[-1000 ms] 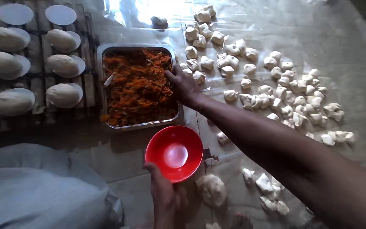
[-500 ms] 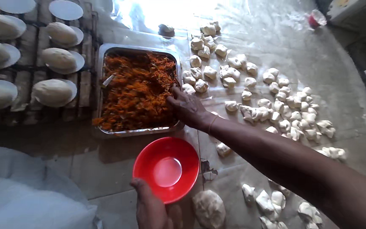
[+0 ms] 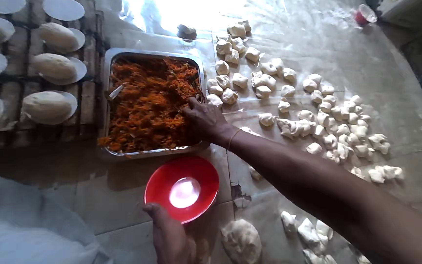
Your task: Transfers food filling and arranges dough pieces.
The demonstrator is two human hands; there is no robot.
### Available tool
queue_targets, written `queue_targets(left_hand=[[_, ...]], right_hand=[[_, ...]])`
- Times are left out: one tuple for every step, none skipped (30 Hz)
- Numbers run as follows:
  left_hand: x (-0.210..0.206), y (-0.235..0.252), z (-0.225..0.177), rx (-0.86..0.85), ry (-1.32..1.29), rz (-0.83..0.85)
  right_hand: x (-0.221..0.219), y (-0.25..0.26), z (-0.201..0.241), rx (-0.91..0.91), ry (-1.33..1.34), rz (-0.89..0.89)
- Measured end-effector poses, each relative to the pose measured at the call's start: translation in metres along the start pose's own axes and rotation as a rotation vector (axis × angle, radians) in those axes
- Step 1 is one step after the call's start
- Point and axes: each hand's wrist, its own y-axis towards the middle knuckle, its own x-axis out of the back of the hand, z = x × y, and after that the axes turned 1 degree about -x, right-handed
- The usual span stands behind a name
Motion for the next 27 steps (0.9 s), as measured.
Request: queue_targets(left_hand=[[-0.001,0.001,0.0,-0.003,-0.014,-0.002],[-0.001,0.001,-0.002,-0.008,-0.029,0.008],[-0.001,0.001,-0.004,-0.015,-0.042,0.016],[-0.001,0.002,-0.006,-0.024,-0.057,0.01],[-0.002,0.003,-0.008,-0.035,-0.063,0.003],[-0.002,0.005,-0.008,-0.049,-0.061,0.0],[-0.002,0.007,-0.008,-0.064,-0.056,0.008],[-0.002,0.009,-0.008,-0.079,-0.056,0.027],[-0.003,0.011,-0.009,-0.089,-0.063,0.05],[-0.004,0.012,-0.01,-0.089,-0.075,0.062],[-0.006,0.013,-0.011,-0.086,-0.088,0.069],[-0.007,0.015,-0.012,-0.083,-0.094,0.074],[-0.006,0.016,-0.012,-0.081,-0.101,0.086],[-0.006,0.018,-0.013,-0.075,-0.108,0.092],[-0.007,0.018,-0.013,-0.069,-0.117,0.091],[-0.007,0.019,-0.012,-0.069,-0.119,0.098],[-0.008,0.019,-0.011,-0.072,-0.119,0.11],[-0.009,0.019,-0.011,-0.076,-0.121,0.12],[-0.01,0.02,-0.01,-0.085,-0.119,0.134],[-0.01,0.021,-0.009,-0.092,-0.118,0.143],[-0.01,0.021,-0.008,-0.095,-0.116,0.149],[-0.01,0.022,-0.008,-0.089,-0.117,0.152],[-0.01,0.021,-0.008,-0.079,-0.122,0.151],[-0.01,0.021,-0.008,-0.069,-0.125,0.148],[-0.01,0.021,-0.008,-0.06,-0.125,0.147],[-0.01,0.021,-0.007,-0.054,-0.125,0.143],[-0.011,0.02,-0.007,-0.047,-0.127,0.134]], right_hand=[[-0.001,-0.004,0.002,-0.004,-0.002,0.022],[0.0,-0.009,0.003,-0.009,0.001,0.022],[0.001,-0.015,0.003,-0.012,0.004,-0.003],[0.002,-0.021,0.003,-0.007,0.003,-0.058],[0.002,-0.028,0.004,0.003,0.002,-0.107],[0.001,-0.034,0.005,0.014,0.008,-0.125],[-0.003,-0.04,0.005,0.03,0.019,-0.115],[-0.01,-0.045,0.005,0.044,0.029,-0.091],[-0.017,-0.049,0.006,0.045,0.047,-0.066],[-0.02,-0.051,0.006,0.03,0.072,-0.039],[-0.02,-0.053,0.006,0.003,0.096,-0.027],[-0.018,-0.053,0.007,-0.03,0.108,-0.039],[-0.014,-0.055,0.008,-0.059,0.107,-0.067],[-0.011,-0.056,0.009,-0.082,0.096,-0.086],[-0.011,-0.059,0.009,-0.09,0.084,-0.091],[-0.013,-0.061,0.009,-0.086,0.093,-0.087],[-0.016,-0.064,0.009,-0.086,0.115,-0.07],[-0.018,-0.064,0.009,-0.094,0.145,-0.04],[-0.017,-0.063,0.009,-0.115,0.175,0.007],[-0.015,-0.06,0.009,-0.145,0.21,0.057],[-0.012,-0.058,0.008,-0.175,0.247,0.096],[-0.009,-0.055,0.007,-0.212,0.278,0.134],[-0.007,-0.053,0.005,-0.242,0.294,0.154],[-0.006,-0.053,0.005,-0.257,0.296,0.167],[-0.006,-0.053,0.006,-0.264,0.301,0.182],[-0.005,-0.053,0.007,-0.276,0.322,0.196],[-0.004,-0.054,0.007,-0.302,0.364,0.202]])
